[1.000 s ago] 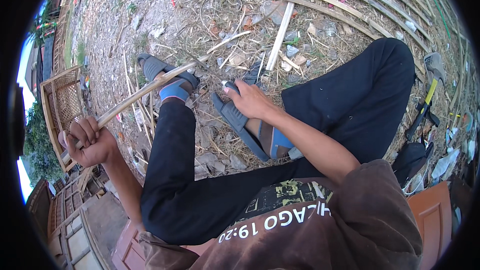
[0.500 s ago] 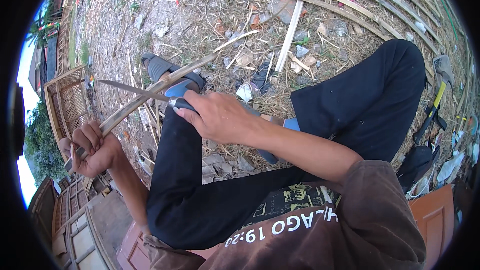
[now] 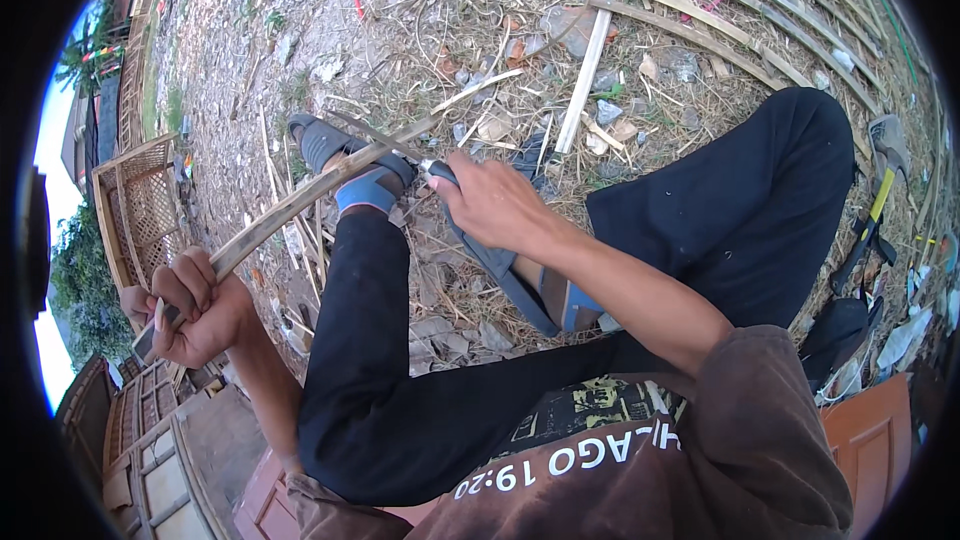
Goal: The person shaves a strip of bamboo with a knife and then nails it onto a wooden lattice structure using a hammer.
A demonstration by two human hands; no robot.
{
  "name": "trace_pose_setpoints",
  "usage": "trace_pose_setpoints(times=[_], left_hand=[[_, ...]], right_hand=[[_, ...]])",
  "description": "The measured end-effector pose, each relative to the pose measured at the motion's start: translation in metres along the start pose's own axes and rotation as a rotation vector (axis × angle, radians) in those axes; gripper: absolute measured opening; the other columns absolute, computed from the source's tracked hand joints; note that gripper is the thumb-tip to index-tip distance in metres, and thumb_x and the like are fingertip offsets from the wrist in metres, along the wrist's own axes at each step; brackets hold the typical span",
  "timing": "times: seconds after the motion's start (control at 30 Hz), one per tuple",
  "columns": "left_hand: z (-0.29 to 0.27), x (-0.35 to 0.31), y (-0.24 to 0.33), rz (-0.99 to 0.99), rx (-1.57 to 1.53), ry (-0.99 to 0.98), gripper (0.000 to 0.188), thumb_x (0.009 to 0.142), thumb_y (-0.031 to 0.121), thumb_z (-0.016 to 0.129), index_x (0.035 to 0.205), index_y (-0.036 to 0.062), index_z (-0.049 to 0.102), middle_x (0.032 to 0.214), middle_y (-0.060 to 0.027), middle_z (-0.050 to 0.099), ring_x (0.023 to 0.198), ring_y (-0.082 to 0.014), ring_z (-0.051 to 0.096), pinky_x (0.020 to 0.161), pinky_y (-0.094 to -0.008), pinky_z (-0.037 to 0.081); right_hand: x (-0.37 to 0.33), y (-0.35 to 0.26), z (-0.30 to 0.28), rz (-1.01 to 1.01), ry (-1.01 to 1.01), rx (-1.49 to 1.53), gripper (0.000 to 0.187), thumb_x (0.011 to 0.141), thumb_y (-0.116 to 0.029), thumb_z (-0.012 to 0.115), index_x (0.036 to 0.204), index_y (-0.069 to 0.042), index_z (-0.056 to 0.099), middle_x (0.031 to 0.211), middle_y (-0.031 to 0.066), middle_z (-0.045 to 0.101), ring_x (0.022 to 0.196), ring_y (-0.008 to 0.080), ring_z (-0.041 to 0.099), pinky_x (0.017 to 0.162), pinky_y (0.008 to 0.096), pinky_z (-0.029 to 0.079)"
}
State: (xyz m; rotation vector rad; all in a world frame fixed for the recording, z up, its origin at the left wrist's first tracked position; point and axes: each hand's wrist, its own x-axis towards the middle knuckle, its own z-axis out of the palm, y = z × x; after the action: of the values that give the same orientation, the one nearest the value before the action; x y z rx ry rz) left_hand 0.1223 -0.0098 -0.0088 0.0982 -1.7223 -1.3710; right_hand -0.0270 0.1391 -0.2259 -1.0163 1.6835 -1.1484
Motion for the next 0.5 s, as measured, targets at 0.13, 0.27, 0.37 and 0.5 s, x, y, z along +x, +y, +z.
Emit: trace_pose_setpoints(times=[0.13,0.27,0.37,0.5], left_hand=[[0.005,0.000,-0.015,-0.028,-0.009,0.148,0.007,0.082,0.019,0.047,0.081,0.0114,0.046,0.051,0.0028,0.029,0.041,-0.0065,0.025,0.041,-0.0240,0.020],[0.008,0.005,-0.018,0.010,0.089,0.179,0.008,0.083,0.019,0.047,0.082,0.0107,0.049,0.052,0.0026,0.029,0.041,-0.0066,0.025,0.040,-0.0235,0.020],[0.006,0.012,-0.019,0.018,0.077,0.143,0.008,0.084,0.019,0.046,0.083,0.0111,0.048,0.052,0.0028,0.029,0.041,-0.0066,0.025,0.040,-0.0234,0.020],[0.013,0.007,-0.014,-0.013,0.061,0.098,0.008,0.082,0.018,0.048,0.080,0.0142,0.042,0.051,0.0026,0.030,0.041,-0.0063,0.025,0.042,-0.0241,0.019]], right_hand=[[-0.029,-0.049,0.001,-0.262,0.068,0.236,0.033,0.100,-0.033,0.051,0.100,0.001,0.050,0.064,0.0243,0.060,0.062,0.0466,0.061,0.058,0.0551,0.046],[-0.016,-0.032,0.022,-0.074,0.049,0.162,0.037,0.101,-0.035,0.049,0.103,0.001,0.052,0.063,0.0240,0.058,0.064,0.0458,0.061,0.059,0.0531,0.045],[0.003,0.000,0.024,0.049,0.032,0.127,0.037,0.101,-0.036,0.049,0.101,0.001,0.053,0.061,0.0236,0.057,0.062,0.0446,0.060,0.059,0.0516,0.045],[-0.016,-0.052,0.000,-0.146,-0.037,0.286,0.035,0.099,-0.036,0.054,0.097,-0.001,0.054,0.065,0.0260,0.059,0.065,0.0473,0.060,0.064,0.0538,0.047]])
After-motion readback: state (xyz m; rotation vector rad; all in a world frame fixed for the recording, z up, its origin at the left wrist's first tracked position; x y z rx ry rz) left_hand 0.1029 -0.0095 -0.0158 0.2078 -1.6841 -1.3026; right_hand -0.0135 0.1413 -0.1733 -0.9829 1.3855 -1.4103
